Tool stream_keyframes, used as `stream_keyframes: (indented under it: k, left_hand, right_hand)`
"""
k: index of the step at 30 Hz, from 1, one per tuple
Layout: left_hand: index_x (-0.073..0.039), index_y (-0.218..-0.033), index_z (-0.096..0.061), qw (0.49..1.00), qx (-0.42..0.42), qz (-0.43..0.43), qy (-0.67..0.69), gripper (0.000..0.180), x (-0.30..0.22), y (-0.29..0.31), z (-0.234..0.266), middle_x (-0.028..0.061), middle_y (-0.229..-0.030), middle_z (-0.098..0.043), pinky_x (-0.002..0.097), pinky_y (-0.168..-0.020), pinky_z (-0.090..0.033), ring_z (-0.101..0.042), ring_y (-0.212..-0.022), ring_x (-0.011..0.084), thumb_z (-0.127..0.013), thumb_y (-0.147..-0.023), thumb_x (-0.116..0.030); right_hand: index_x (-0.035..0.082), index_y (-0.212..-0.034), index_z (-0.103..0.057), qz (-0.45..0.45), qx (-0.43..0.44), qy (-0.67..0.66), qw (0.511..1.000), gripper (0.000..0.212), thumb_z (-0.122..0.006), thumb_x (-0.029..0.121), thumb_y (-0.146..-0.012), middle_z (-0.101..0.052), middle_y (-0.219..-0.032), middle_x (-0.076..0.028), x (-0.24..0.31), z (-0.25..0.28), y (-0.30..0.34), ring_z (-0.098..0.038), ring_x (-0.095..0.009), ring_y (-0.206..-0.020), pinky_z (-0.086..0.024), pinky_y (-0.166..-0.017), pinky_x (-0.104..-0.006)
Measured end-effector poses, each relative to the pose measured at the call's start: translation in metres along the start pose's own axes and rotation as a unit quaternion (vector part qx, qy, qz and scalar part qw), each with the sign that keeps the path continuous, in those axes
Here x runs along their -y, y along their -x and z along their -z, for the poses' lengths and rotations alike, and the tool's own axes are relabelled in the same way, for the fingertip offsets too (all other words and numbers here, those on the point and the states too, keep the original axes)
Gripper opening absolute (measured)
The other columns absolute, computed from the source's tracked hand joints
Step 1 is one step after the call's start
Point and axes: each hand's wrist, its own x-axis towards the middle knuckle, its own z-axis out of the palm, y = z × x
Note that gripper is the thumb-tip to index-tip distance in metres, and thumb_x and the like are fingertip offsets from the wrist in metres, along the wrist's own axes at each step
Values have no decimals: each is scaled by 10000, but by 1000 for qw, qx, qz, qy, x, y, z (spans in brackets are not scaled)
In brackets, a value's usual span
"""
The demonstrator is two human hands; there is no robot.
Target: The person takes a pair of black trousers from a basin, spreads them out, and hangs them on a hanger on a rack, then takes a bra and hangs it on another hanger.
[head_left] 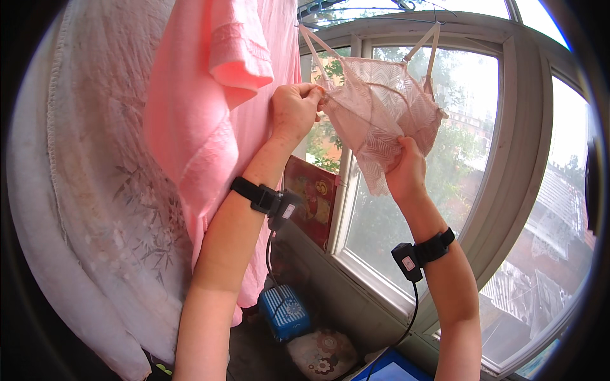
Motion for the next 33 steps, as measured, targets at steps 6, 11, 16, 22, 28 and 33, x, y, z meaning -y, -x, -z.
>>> stream_keyframes:
  k: [6,11,16,22,28,33]
  left_hand:
    - [31,-863,-684,993,-26,62,97,168,4,-3,2,38,-706,-637,231,-468,-474,-565,-562,86,-616,-917,-112]
    - [43,-834,-674,985,-40,64,154,176,5,-5,18,27,-674,-615,227,-449,-463,-544,-552,78,-618,-908,-107]
    - [33,-858,-676,976,-71,91,184,154,10,-2,35,26,-658,-607,231,-454,-459,-539,-540,82,-609,-911,-95]
    - [-6,-888,-709,990,47,79,109,149,1,13,38,33,-757,-667,218,-541,-485,-603,-667,79,-678,-885,-152]
    - [32,-880,-692,986,110,91,83,130,6,41,31,66,-764,-673,239,-573,-517,-616,-663,107,-696,-859,-96]
    - [36,-885,-685,976,157,144,46,101,23,66,30,58,-764,-660,240,-565,-513,-608,-636,110,-683,-854,-60]
  right_hand:
    - [-37,-1040,-544,-1,-5,-5,1000,236,-424,129,-924,-638,-1047,-148,0,-5,1,-633,-280,-997,-507,-914,-406]
    - [-63,-1096,-521,3,-15,-20,1000,276,-428,126,-918,-624,-1061,-152,-8,-9,-2,-615,-277,-1020,-504,-908,-404]
    - [-53,-1094,-531,-8,-86,10,996,287,-415,148,-926,-627,-1082,-157,-4,5,-4,-607,-283,-1051,-493,-937,-409]
    - [-93,-1110,-505,-24,15,-2,1000,303,-400,119,-922,-615,-1087,-195,-6,3,-3,-635,-315,-998,-499,-922,-422]
    - [-17,-1055,-538,-12,32,32,999,234,-415,133,-925,-617,-1089,-148,-6,14,-1,-613,-271,-1024,-485,-935,-390]
    - [36,-909,-521,14,60,103,993,104,-451,113,-922,-604,-921,-73,-6,-6,14,-612,-206,-946,-491,-884,-358]
